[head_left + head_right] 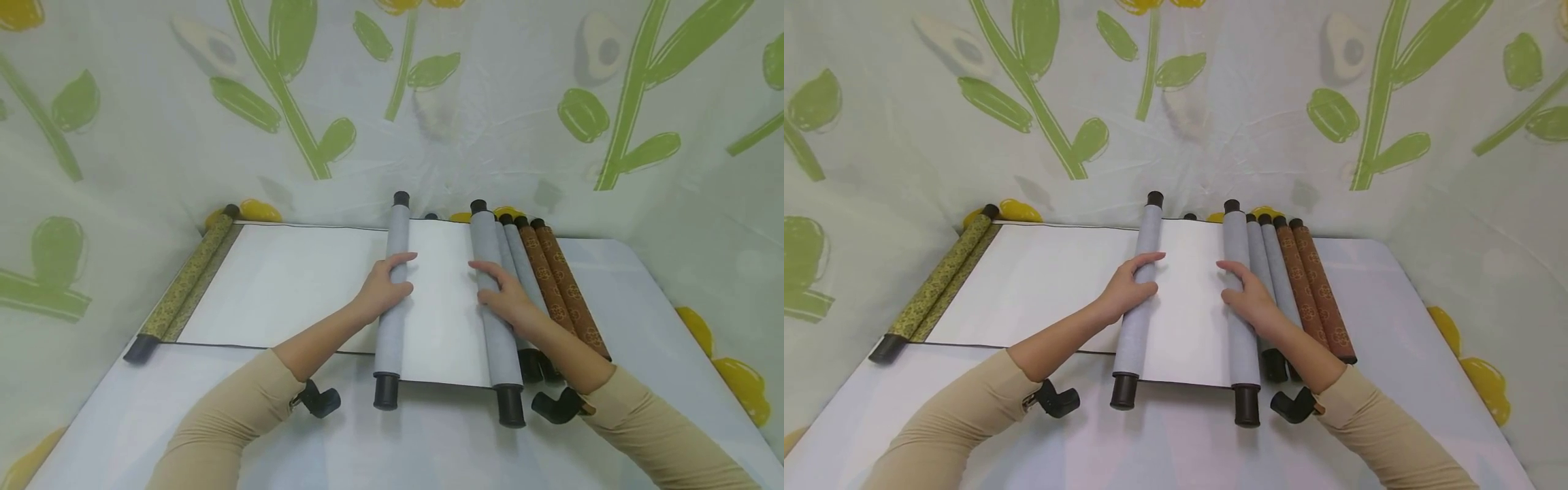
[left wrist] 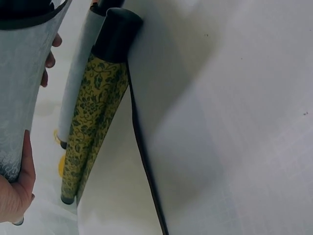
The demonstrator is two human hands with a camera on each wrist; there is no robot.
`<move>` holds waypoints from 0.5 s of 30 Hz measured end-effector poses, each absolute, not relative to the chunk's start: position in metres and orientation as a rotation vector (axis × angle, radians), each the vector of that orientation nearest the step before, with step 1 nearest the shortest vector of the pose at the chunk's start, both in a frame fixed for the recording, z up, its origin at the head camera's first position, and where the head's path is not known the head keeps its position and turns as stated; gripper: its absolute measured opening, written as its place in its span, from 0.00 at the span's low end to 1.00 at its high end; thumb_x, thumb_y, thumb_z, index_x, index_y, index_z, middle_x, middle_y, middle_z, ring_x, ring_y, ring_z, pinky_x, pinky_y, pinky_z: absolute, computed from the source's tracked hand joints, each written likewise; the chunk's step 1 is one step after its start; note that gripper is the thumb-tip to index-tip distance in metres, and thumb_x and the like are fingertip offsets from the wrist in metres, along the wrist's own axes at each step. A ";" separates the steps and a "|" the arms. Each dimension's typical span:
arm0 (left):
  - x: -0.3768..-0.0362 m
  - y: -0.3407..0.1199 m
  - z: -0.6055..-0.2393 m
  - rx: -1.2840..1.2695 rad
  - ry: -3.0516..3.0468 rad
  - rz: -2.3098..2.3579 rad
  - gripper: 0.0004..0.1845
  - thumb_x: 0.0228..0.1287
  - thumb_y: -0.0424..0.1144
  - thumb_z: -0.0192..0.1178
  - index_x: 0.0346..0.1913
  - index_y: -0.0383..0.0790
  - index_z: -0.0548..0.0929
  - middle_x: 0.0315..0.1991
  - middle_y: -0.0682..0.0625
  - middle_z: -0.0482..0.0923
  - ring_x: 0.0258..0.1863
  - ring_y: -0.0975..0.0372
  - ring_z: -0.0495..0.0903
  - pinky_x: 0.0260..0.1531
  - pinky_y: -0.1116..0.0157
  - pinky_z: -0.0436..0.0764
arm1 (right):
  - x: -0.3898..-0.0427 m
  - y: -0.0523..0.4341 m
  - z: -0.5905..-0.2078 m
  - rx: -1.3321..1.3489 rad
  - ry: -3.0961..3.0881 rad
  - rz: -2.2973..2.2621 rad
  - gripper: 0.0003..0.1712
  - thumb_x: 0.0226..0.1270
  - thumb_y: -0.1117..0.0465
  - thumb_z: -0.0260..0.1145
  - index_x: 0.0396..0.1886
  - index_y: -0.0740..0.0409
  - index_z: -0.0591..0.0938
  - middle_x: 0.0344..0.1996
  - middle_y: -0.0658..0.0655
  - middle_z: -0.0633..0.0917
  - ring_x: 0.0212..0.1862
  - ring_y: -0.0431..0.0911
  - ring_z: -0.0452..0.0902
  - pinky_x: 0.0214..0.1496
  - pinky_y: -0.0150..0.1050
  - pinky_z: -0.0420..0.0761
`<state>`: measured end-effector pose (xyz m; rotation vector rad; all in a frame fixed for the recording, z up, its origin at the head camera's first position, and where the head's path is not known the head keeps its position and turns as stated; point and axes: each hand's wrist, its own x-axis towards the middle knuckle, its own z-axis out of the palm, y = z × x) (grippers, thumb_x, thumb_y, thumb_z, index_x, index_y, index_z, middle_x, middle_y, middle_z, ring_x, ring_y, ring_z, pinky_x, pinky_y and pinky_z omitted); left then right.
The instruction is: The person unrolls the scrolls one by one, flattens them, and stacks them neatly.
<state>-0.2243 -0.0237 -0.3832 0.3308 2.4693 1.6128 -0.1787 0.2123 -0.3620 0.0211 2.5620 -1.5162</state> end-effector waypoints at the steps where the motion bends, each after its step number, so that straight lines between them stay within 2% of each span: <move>1: -0.225 -0.024 -0.384 0.328 2.473 1.614 0.32 0.52 0.31 0.57 0.63 0.53 0.73 0.66 0.40 0.62 0.59 0.48 0.64 0.49 0.47 0.73 | -0.178 0.213 -0.362 0.026 2.570 -1.509 0.37 0.58 0.71 0.56 0.70 0.55 0.63 0.73 0.64 0.53 0.70 0.62 0.49 0.64 0.62 0.56; 5: -0.227 -0.025 -0.387 0.337 2.491 1.609 0.34 0.49 0.34 0.68 0.63 0.52 0.74 0.65 0.39 0.62 0.60 0.48 0.65 0.53 0.47 0.71 | -0.177 0.211 -0.363 0.023 2.613 -1.464 0.40 0.55 0.65 0.69 0.68 0.54 0.65 0.71 0.65 0.57 0.65 0.62 0.56 0.58 0.61 0.65; 8: -0.227 -0.026 -0.387 0.348 2.504 1.600 0.37 0.45 0.37 0.73 0.63 0.51 0.74 0.64 0.39 0.62 0.61 0.48 0.64 0.56 0.47 0.70 | -0.176 0.210 -0.362 0.009 2.641 -1.437 0.43 0.51 0.65 0.73 0.68 0.54 0.66 0.70 0.65 0.58 0.65 0.63 0.56 0.59 0.62 0.65; 15: -0.226 -0.028 -0.383 0.321 2.509 1.569 0.38 0.46 0.30 0.67 0.64 0.54 0.72 0.63 0.39 0.62 0.57 0.46 0.67 0.48 0.47 0.74 | -0.180 0.210 -0.360 0.016 2.648 -1.429 0.43 0.50 0.72 0.69 0.68 0.55 0.65 0.71 0.65 0.56 0.69 0.63 0.51 0.63 0.66 0.56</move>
